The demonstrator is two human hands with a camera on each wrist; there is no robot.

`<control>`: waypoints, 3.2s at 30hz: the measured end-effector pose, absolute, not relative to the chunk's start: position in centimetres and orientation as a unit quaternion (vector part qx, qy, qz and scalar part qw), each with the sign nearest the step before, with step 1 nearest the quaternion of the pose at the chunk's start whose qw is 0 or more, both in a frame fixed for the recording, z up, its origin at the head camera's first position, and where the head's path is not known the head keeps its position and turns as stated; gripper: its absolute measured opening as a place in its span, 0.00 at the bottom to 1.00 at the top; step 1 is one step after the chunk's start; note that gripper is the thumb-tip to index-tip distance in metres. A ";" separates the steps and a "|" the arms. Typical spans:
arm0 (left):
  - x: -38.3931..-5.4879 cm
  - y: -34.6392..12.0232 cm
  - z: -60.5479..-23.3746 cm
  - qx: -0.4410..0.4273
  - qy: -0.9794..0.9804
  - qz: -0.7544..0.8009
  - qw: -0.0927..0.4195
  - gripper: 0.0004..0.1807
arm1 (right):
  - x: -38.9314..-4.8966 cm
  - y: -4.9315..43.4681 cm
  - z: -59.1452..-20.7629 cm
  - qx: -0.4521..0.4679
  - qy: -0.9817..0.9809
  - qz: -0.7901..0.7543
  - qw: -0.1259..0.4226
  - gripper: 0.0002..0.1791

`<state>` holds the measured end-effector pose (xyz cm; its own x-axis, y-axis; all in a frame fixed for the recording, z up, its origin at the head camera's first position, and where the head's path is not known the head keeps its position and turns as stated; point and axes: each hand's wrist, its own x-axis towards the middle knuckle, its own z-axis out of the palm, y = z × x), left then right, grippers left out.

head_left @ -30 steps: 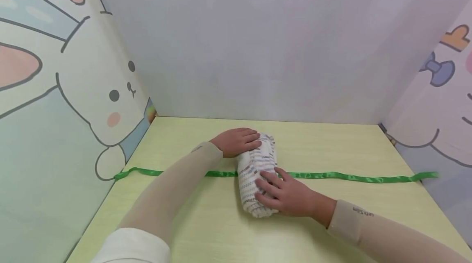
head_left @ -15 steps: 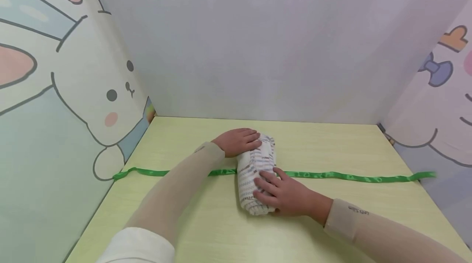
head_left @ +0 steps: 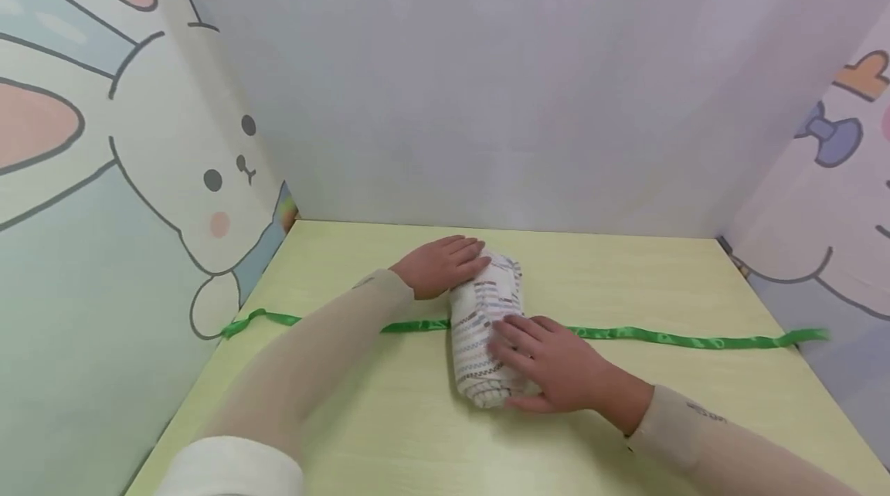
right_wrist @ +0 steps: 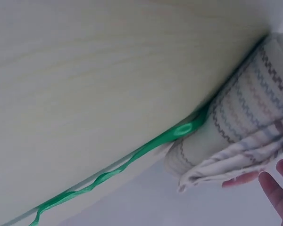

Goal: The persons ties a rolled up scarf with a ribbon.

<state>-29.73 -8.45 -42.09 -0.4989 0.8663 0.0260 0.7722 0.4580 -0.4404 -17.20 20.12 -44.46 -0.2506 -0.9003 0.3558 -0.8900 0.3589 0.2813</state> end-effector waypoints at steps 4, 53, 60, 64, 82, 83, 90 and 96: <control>-28.5 -9.2 -41.5 -0.439 -0.877 0.145 0.133 0.33 | -17.5 21.2 -43.7 0.497 -0.836 0.023 0.231 0.42; -21.1 -12.9 -46.3 -0.119 -0.969 -0.187 -0.105 0.09 | -21.8 23.5 -46.9 0.166 -0.940 0.268 -0.130 0.10; -21.0 -12.9 -46.4 -0.116 -0.964 -0.215 -0.104 0.06 | -21.9 23.3 -46.9 0.159 -0.945 0.256 -0.128 0.09; -21.0 -12.8 -46.1 -0.099 -0.959 -0.240 -0.115 0.04 | -21.7 23.2 -46.5 0.154 -0.943 0.265 -0.131 0.08; -21.3 -12.5 -46.1 -0.103 -0.987 -0.123 -0.016 0.07 | -22.2 23.1 -46.5 0.123 -0.972 0.195 -0.037 0.07; -21.3 -12.5 -46.1 -0.101 -0.987 -0.121 -0.009 0.07 | -22.2 23.0 -46.5 0.126 -0.971 0.199 -0.028 0.07; -21.6 -12.1 -45.9 -0.089 -0.981 -0.171 0.013 0.10 | -22.4 22.6 -46.5 0.120 -0.960 0.252 -0.012 0.11; -21.6 -11.7 -45.7 -0.081 -0.963 -0.255 0.017 0.11 | -22.6 21.4 -46.3 0.123 -0.944 0.306 -0.012 0.12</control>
